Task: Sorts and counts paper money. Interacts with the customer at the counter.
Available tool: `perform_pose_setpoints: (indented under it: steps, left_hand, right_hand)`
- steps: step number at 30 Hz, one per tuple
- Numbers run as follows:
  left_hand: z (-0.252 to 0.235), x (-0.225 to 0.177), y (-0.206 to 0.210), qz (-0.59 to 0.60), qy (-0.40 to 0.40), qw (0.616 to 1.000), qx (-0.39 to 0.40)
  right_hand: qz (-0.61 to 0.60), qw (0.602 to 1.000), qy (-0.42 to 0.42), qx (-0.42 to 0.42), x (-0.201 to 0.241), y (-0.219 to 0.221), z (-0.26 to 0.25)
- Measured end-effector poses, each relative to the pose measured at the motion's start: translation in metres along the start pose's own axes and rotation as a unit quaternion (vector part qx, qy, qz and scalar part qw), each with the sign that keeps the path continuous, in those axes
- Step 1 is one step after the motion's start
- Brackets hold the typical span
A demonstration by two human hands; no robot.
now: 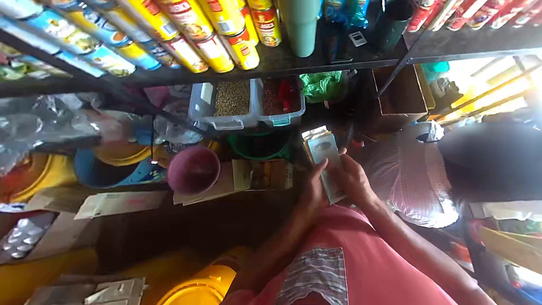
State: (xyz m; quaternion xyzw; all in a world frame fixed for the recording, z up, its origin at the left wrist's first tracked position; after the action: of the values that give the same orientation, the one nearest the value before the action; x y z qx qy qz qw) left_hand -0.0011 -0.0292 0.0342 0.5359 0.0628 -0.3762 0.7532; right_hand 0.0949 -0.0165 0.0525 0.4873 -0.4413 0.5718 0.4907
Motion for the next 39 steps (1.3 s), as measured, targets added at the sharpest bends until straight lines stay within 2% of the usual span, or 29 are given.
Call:
perform_pose_setpoints:
  steps: [2, 5, 7, 9, 11, 15, 19, 21, 24, 30, 33, 37, 39]
  left_hand:
    - [0.008, -0.008, -0.012, 0.008, 0.018, 0.999, -0.036]
    - [0.020, -0.014, -0.019, 0.020, 0.035, 0.999, 0.008]
    - [0.029, -0.009, -0.018, 0.023, -0.005, 1.000, 0.010]
    - [0.035, 0.000, -0.020, 0.026, -0.049, 0.997, 0.055]
    - [0.041, 0.000, -0.023, 0.016, -0.072, 0.995, 0.069]
    - [0.049, -0.017, -0.030, -0.021, -0.051, 0.998, -0.031]
    - [0.048, -0.020, -0.033, -0.045, -0.007, 0.996, -0.081]
    - [0.046, -0.021, -0.037, -0.034, 0.010, 0.993, -0.110]
    - [0.045, -0.031, -0.043, -0.052, 0.046, 0.982, -0.173]
    - [0.044, -0.040, -0.039, -0.185, 0.084, 0.959, -0.197]
    - [0.043, -0.044, -0.041, -0.190, 0.113, 0.953, -0.206]
    - [0.041, -0.046, -0.051, -0.184, 0.123, 0.953, -0.207]
    - [0.041, -0.046, -0.050, -0.205, 0.118, 0.946, -0.222]
  right_hand:
    - [0.028, 1.000, -0.004, 0.008, -0.002, 0.011, 0.003]
    - [0.008, 0.999, -0.042, -0.007, 0.000, 0.024, 0.012]
    - [-0.032, 0.996, -0.072, -0.033, 0.004, 0.028, 0.015]
    - [-0.046, 0.993, -0.095, -0.048, 0.008, 0.029, 0.015]
    - [-0.047, 0.993, -0.107, -0.027, 0.009, 0.034, 0.016]
    - [0.018, 0.998, -0.057, 0.028, -0.001, 0.046, 0.021]
    - [0.114, 0.991, -0.061, 0.018, 0.001, 0.047, 0.024]
    - [0.160, 0.983, -0.093, -0.005, 0.005, 0.042, 0.025]
    - [0.236, 0.950, -0.179, -0.098, 0.018, 0.026, 0.028]
    - [0.135, 0.975, -0.124, -0.128, 0.014, 0.010, 0.019]
    - [0.069, 0.973, -0.147, -0.162, 0.021, -0.002, 0.016]
    - [-0.021, 0.988, -0.144, -0.057, 0.017, 0.007, 0.013]
    - [-0.031, 0.991, -0.120, -0.048, 0.011, 0.013, 0.013]
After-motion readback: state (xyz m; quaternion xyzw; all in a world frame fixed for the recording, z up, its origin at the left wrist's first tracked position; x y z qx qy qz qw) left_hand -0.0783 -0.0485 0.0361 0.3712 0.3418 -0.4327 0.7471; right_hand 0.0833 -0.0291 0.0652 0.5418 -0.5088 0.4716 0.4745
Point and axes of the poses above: each hand's wrist, its own z-axis away from the middle knuckle, its own y-axis out of the palm, x = y × z, the point moved 8 cm from there along -z, towards the middle knuckle, and after that the axes turned 9 degrees about -y, right-handed, at the moved point
